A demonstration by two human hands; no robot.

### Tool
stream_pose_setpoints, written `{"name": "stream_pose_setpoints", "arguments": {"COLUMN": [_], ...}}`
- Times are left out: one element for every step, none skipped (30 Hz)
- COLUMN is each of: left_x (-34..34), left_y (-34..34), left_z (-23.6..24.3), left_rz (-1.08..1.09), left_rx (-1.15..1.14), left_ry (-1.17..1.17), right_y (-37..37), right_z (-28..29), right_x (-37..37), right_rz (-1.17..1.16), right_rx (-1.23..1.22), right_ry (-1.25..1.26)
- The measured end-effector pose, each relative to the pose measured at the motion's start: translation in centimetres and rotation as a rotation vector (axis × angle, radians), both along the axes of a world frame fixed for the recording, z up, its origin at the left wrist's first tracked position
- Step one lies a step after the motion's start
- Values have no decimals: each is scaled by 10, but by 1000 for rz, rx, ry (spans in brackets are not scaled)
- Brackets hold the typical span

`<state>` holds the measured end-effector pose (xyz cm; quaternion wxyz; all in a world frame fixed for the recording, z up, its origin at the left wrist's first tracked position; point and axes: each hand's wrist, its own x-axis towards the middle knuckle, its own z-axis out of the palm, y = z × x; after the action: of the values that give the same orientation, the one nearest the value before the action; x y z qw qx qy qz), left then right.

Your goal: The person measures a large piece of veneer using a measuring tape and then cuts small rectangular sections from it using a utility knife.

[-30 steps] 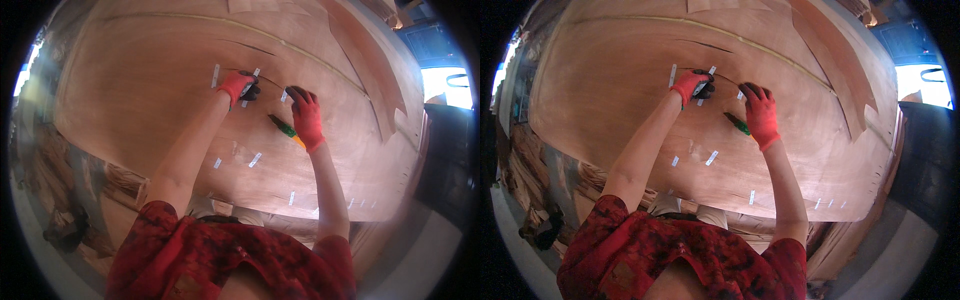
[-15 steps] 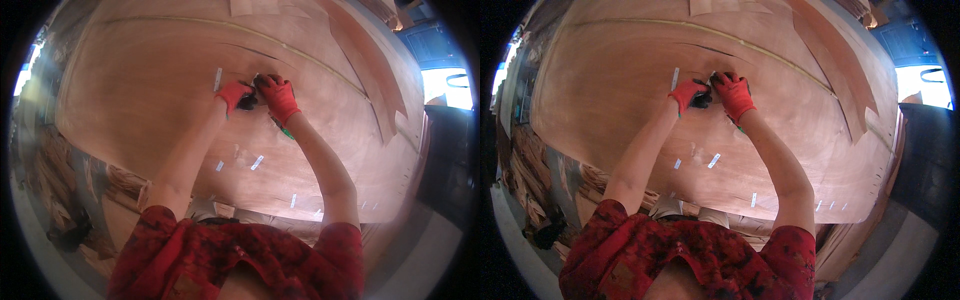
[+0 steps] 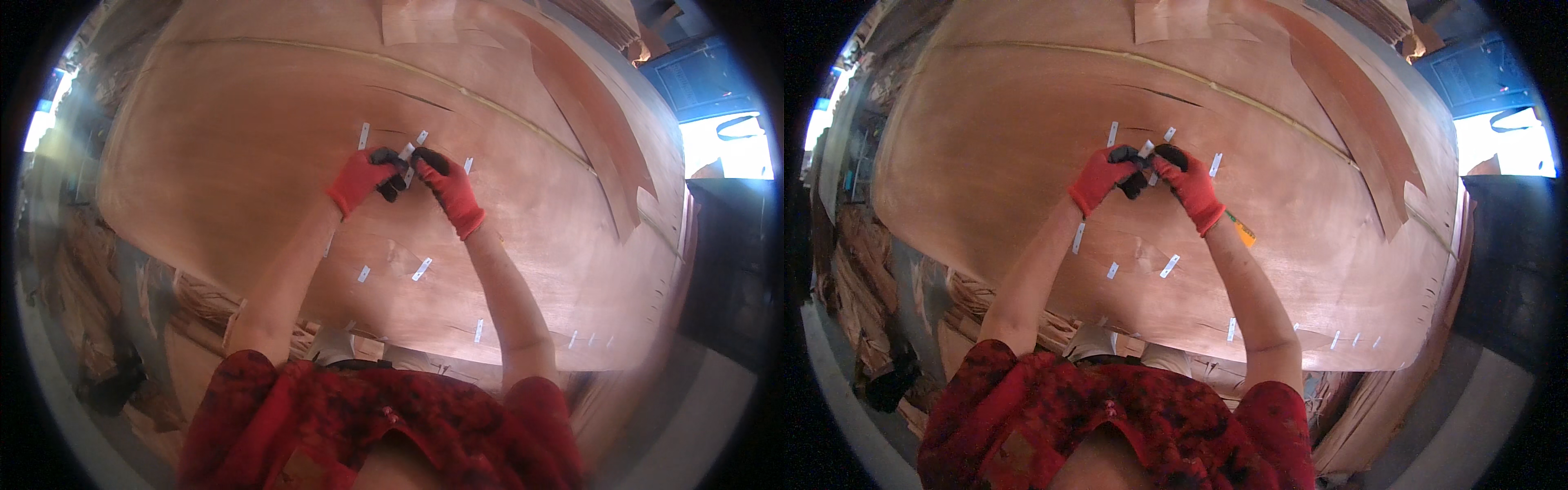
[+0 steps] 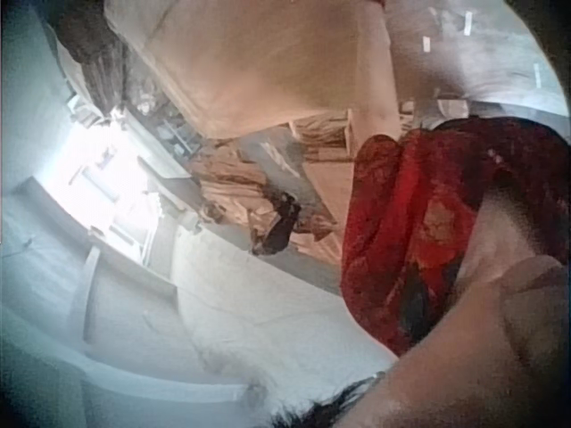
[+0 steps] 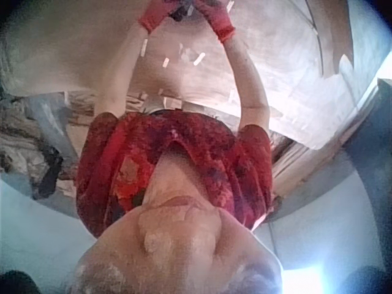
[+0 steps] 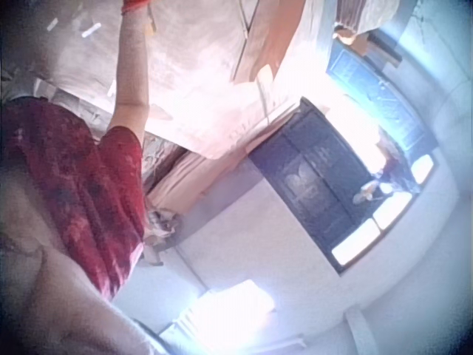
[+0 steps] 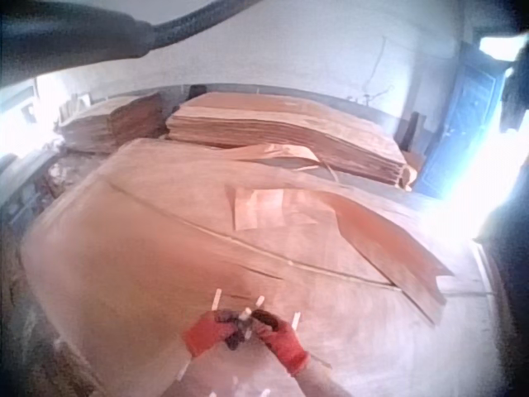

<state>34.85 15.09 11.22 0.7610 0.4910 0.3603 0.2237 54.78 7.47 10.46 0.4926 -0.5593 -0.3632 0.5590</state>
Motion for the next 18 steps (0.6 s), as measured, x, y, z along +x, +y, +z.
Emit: {"name": "stream_pose_setpoints", "arguments": {"left_x": [3,3,3,2,1,1,3,9,15,19,20,24,28,26,24,24,24,23], "left_y": [-8,-13,-16,-16,-10,-6,-3,1,7,14,23,34,42,47,51,52,52,52], "left_z": [3,5,7,8,4,-4,-12,-14,-11,-11,-20,-30,-46,-59,-72,-79,-86,-91], "left_rz": [-4,9,23,36,80,115,148,146,147,156,171,184,188,172,155,135,136,138], "left_rx": [36,17,-3,-16,147,309,462,567,671,778,887,997,1103,1134,1164,1189,1229,1268], "left_ry": [35,34,35,34,119,198,275,348,423,504,514,521,521,564,606,644,673,704], "right_y": [-3,-4,0,8,23,45,64,78,88,96,104,109,114,119,123,122,122,123], "right_z": [5,7,2,2,3,-13,-30,-41,-49,-55,-59,-61,-69,-71,-71,-70,-67,-65], "right_x": [-7,-12,-14,-9,1,22,46,57,65,67,58,54,56,51,48,48,46,44], "right_rz": [-10,-19,-65,-72,-80,-63,-129,-125,-118,-105,-72,-30,9,51,79,107,136,134], "right_rx": [-3,-7,80,91,111,313,491,464,437,418,319,317,304,301,278,247,217,222], "right_ry": [12,25,88,-71,-231,-577,-950,-1034,-1115,-1191,-1367,-1422,-1480,-1531,-1541,-1553,-1565,-1546]}}
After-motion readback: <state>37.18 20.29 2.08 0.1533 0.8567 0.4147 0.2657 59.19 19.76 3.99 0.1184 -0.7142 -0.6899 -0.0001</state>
